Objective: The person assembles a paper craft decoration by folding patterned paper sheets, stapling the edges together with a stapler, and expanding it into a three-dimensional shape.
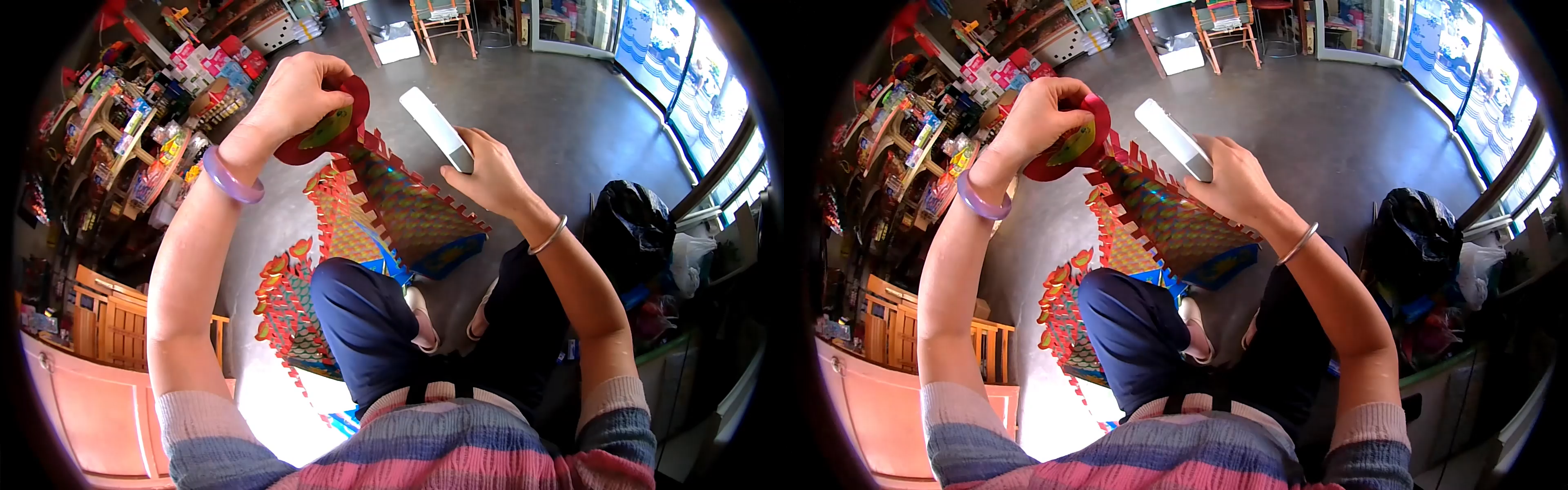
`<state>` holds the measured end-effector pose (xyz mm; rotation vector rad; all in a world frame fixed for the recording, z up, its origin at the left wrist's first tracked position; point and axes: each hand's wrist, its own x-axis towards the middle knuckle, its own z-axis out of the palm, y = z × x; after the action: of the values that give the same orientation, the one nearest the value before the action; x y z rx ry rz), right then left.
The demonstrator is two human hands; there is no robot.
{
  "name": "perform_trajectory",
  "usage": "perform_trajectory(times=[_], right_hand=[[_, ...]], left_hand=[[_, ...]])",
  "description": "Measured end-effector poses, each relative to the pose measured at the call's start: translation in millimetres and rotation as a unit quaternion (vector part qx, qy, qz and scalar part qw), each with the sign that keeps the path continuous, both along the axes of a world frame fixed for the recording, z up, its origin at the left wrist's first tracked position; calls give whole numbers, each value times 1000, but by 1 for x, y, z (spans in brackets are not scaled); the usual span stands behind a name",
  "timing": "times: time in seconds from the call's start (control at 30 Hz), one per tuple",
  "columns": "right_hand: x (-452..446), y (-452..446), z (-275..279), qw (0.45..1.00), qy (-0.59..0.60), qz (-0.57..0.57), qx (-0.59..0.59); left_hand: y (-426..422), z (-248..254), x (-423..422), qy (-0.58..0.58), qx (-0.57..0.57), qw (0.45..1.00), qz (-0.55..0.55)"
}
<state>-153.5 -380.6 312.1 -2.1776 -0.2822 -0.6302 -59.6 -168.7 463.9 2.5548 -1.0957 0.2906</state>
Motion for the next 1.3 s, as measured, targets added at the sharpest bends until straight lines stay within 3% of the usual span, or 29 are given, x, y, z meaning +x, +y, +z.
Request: perform_trajectory(times=[0.47, 1.3], right_hand=[[11, 0, 5, 986, -89, -24, -141], [21, 5, 2, 972, -125, -42, -193]], left_hand=[[2, 0, 0, 1, 1, 1000, -6], [0, -3, -2, -17, 5, 1000, 4]])
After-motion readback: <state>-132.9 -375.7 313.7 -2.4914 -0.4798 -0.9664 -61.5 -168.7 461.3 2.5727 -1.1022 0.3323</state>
